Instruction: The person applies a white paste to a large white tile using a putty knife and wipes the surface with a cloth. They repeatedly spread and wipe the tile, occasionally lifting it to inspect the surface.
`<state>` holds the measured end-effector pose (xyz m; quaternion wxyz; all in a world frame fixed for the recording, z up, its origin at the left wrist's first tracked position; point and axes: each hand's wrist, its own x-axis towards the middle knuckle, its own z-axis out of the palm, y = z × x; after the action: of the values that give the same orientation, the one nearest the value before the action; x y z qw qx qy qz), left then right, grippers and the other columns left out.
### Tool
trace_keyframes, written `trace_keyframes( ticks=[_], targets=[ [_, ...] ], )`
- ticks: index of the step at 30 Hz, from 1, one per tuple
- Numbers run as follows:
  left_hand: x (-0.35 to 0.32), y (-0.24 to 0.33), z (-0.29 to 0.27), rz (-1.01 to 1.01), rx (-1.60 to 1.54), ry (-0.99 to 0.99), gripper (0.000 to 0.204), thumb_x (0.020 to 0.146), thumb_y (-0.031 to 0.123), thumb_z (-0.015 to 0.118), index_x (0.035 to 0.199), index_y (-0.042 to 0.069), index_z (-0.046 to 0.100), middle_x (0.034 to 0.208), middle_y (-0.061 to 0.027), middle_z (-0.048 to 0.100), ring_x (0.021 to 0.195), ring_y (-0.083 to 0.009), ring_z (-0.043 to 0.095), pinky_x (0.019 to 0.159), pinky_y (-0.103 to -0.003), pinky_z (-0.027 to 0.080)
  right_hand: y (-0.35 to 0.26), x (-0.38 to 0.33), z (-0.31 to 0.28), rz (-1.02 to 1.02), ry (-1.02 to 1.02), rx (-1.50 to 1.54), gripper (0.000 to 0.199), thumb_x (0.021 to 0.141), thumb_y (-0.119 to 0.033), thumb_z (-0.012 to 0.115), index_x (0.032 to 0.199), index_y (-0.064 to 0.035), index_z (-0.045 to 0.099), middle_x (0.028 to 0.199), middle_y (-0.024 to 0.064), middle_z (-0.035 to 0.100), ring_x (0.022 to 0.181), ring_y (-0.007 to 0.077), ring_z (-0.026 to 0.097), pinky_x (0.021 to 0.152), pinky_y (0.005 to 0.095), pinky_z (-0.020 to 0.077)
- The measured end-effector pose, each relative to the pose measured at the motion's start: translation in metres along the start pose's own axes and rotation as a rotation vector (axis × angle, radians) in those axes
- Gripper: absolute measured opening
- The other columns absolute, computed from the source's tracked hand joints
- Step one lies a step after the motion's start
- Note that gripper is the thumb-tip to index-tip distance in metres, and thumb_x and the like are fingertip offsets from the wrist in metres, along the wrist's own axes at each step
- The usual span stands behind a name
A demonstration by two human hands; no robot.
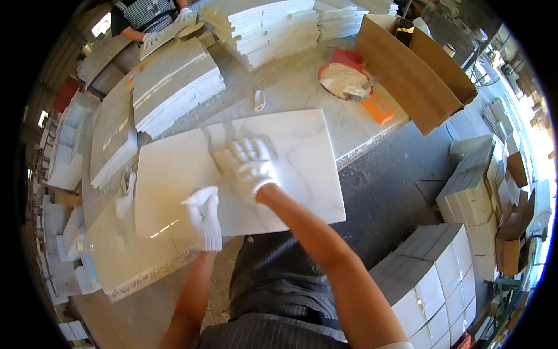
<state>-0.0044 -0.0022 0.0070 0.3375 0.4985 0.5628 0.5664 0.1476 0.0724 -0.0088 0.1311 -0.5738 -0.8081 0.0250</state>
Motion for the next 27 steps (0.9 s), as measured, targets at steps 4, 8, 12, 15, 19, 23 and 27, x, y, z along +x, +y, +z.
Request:
trace_keyframes(
  ticks=[4,8,12,15,19,23,27],
  targets=[
    [0.001,0.000,0.005,-0.041,0.070,0.000,0.017,0.087,0.001,0.068,0.104,-0.001,0.069,0.106,-0.0084,0.065,0.102,-0.0177,0.060,0.091,-0.033,0.049,-0.002,0.058,0.000,-0.066,-0.163,0.069,0.065,0.098,-0.048,0.041,0.154,-0.0162,0.034,0.162,0.0106,0.027,0.151,0.0250,0.021,0.123,0.0425,0.0125],
    [0.003,0.004,0.007,-0.035,0.069,-0.055,0.017,0.086,0.000,0.068,0.103,-0.003,0.069,0.101,-0.0072,0.067,0.099,-0.0163,0.061,0.088,-0.031,0.049,0.053,0.066,0.003,0.152,-0.077,0.039,0.066,0.099,-0.053,0.034,0.155,-0.0173,0.030,0.162,0.0073,0.027,0.151,0.0251,0.022,0.123,0.0413,0.0122],
    [0.006,0.006,0.004,-0.053,0.067,-0.082,0.018,0.088,-0.003,0.063,0.105,-0.003,0.068,0.099,-0.0081,0.068,0.094,-0.0144,0.061,0.087,-0.029,0.049,0.152,0.048,-0.010,0.410,-0.143,-0.181,0.068,0.100,-0.055,0.032,0.157,-0.0173,0.026,0.163,0.0067,0.026,0.150,0.0260,0.023,0.123,0.0416,0.0123],
    [0.005,0.013,0.004,-0.023,0.187,-0.112,0.018,0.088,-0.001,0.064,0.106,-0.002,0.068,0.101,-0.0074,0.068,0.096,-0.0139,0.060,0.087,-0.028,0.049,0.215,0.001,-0.003,0.487,-0.003,-0.253,0.066,0.101,-0.052,0.035,0.156,-0.0161,0.028,0.162,0.0093,0.028,0.149,0.0298,0.026,0.122,0.0448,0.0156],
    [0.008,0.012,0.008,-0.084,0.090,-0.028,0.013,0.088,0.000,0.066,0.099,-0.003,0.072,0.100,-0.0095,0.070,0.094,-0.0162,0.064,0.086,-0.031,0.051,0.220,-0.057,0.004,0.416,0.128,-0.249,0.065,0.100,-0.043,0.043,0.153,-0.0070,0.034,0.158,0.0159,0.034,0.146,0.0352,0.029,0.120,0.0504,0.0197],
    [0.003,0.004,0.007,-0.110,0.047,-0.055,0.016,0.088,0.001,0.067,0.103,-0.001,0.070,0.101,-0.0088,0.070,0.096,-0.0150,0.063,0.089,-0.030,0.051,0.154,-0.142,-0.025,0.214,0.137,-0.257,0.065,0.093,-0.035,0.055,0.147,-0.0016,0.041,0.152,0.0215,0.040,0.142,0.0410,0.034,0.119,0.0525,0.0220],
    [0.008,0.005,0.006,-0.005,0.067,-0.086,0.018,0.088,0.000,0.067,0.106,-0.001,0.068,0.098,-0.0051,0.068,0.094,-0.0116,0.061,0.084,-0.028,0.051,0.070,-0.189,-0.079,0.248,0.066,-0.005,0.057,0.086,-0.031,0.065,0.133,0.0000,0.055,0.141,0.0217,0.050,0.134,0.0431,0.042,0.114,0.0545,0.0297]
  ],
)
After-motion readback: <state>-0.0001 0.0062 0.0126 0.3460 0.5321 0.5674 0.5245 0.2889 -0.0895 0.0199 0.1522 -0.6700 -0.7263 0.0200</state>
